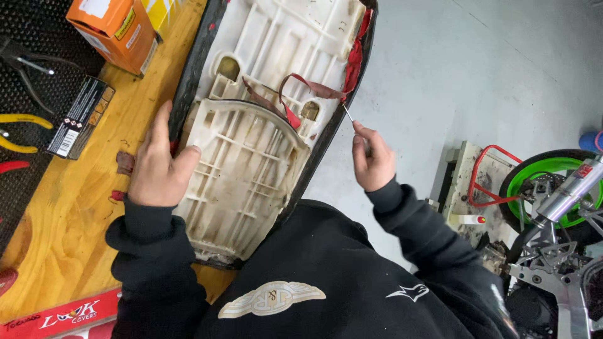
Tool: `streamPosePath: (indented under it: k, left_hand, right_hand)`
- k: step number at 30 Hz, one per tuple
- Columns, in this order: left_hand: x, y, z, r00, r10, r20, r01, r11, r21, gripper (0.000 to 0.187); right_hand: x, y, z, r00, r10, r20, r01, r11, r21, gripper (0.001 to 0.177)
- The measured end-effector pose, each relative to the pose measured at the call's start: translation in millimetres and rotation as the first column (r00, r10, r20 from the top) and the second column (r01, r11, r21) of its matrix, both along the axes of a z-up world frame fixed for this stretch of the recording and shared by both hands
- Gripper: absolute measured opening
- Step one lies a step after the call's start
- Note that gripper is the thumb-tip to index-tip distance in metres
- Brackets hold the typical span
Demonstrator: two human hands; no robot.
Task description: The person uses pliers to cut a red strap attached to a white motorcycle fairing. They then use a small metal tool to pry and remove the strap from the fairing's interior. The person continues to work on the fairing, using pliers to adjust and remove parts of the strap.
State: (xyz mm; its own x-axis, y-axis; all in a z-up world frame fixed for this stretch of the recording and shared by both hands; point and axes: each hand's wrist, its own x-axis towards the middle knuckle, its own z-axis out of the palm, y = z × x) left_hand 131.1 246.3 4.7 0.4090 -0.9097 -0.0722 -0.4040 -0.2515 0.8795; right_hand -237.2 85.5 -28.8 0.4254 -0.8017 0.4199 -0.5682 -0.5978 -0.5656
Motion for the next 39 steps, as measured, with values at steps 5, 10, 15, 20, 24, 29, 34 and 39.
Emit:
streamPosePath:
  k: [5, 10, 15, 20, 24, 29, 34, 39]
  left_hand:
    - [-1.9, 1.4, 5.7, 1.000, -0.006, 0.002, 0.006, 1.000, -0.007, 0.086]
    - [-2.7, 3.5, 5.1, 1.000, -0.008, 0.010, 0.008, 1.000, -0.013, 0.086]
    - [1.6, 2.1, -5.0, 1.000, -0.017, -0.025, 0.017, 1.000, 0.005, 0.084]
    - [-0.5, 2.7, -2.1, 1.000, -0.009, -0.024, 0.009, 1.000, 0.027, 0.086]
    - [0.3, 1.5, -1.8, 1.000, -0.015, -0.027, 0.016, 0.999, 0.034, 0.086]
    - [-0.3, 0.2, -1.0, 1.000, -0.027, 0.001, 0.027, 0.999, 0.041, 0.085]
    - [4.6, -1.5, -5.5, 1.000, -0.013, 0.009, 0.013, 1.000, 0.014, 0.084]
    - [2.4, -1.3, -5.9, 1.000, -0.003, -0.011, 0.003, 0.999, 0.046, 0.088]
  right_hand:
    - [5.4, 5.0, -19.6, 0.994, -0.034, 0.106, 0.034, 0.999, 0.006, 0.027]
    - [-16.6, -11.8, -12.7, 1.000, -0.011, -0.020, 0.009, 0.996, -0.090, 0.033]
    - [-30.0, -26.9, 53.6, 0.890, 0.072, -0.450, -0.176, 0.965, -0.193, 0.027]
    - [-18.4, -44.1, 96.1, 0.777, 0.020, -0.629, -0.295, 0.894, -0.337, 0.023]
    - [-6.7, -58.3, 122.7, 0.586, -0.051, -0.809, -0.474, 0.788, -0.393, 0.022]
    - [14.1, -72.7, 136.6, 0.388, -0.114, -0.914, -0.635, 0.686, -0.355, 0.012]
    - [20.6, -72.4, 113.7, 0.464, -0.042, -0.885, -0.611, 0.708, -0.353, 0.019]
    - [-3.8, -75.4, 59.5, 0.727, 0.004, -0.687, -0.413, 0.802, -0.432, 0.012]
